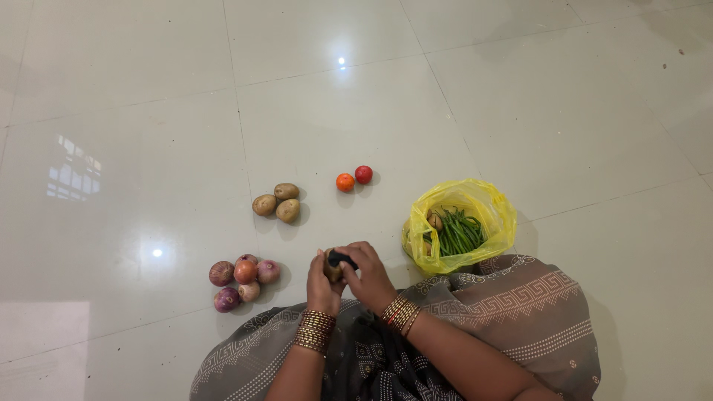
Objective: The person sits on the floor and peels a potato using a peeler. Other vegetables, including onions, tomatoes, and green beans, are visible nearby.
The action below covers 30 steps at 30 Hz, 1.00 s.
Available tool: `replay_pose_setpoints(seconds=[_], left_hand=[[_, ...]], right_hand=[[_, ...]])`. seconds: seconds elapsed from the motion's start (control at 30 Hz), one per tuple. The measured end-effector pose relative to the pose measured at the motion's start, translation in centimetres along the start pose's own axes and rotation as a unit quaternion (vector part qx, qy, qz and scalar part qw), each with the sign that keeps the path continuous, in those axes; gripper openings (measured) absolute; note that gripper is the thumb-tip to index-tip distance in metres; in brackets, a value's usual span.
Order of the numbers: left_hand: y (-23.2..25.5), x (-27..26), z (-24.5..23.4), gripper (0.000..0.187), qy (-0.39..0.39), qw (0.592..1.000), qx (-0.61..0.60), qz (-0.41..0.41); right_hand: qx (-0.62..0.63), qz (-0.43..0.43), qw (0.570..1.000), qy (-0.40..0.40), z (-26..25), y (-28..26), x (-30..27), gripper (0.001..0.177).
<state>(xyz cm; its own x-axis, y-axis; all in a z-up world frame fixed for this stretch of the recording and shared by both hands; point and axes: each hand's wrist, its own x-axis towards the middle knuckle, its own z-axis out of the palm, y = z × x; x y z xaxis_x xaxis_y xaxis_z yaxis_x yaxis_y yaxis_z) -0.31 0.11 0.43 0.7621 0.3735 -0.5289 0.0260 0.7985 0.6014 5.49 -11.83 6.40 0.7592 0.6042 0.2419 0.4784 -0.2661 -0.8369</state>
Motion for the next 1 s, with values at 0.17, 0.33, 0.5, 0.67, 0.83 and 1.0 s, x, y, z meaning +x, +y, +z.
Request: replay_pose_setpoints(seconds=[0.17,0.33,0.5,0.67,0.83,1.0], left_hand=[[0.1,0.3,-0.2,0.034,0.05,0.999,-0.017,-0.009],[-0.1,0.2,0.2,0.037,0.029,0.998,0.034,-0.041],[-0.6,0.2,0.2,0.04,-0.041,0.997,0.056,-0.043],[-0.3,0.0,0.2,0.039,-0.005,1.0,0.011,-0.028],[0.4,-0.3,0.7,0.037,0.041,0.998,-0.037,-0.033],[0.1,-0.1,0.6,0.036,0.023,0.998,0.014,-0.049]], right_hand=[[-0.018,-0.037,0.999,-0.031,0.0,-0.9,-0.6,0.031],[-0.001,-0.018,1.0,-0.004,-0.2,-0.4,-0.1,0.031],[0.053,0.05,0.997,0.027,-0.4,0.4,0.5,0.027],[0.034,0.036,0.999,0.006,-0.2,0.0,0.1,0.03],[0.002,-0.03,0.999,-0.025,-0.1,-0.9,-0.5,0.03],[-0.009,-0.046,0.999,0.003,-0.3,-0.6,0.0,0.03]])
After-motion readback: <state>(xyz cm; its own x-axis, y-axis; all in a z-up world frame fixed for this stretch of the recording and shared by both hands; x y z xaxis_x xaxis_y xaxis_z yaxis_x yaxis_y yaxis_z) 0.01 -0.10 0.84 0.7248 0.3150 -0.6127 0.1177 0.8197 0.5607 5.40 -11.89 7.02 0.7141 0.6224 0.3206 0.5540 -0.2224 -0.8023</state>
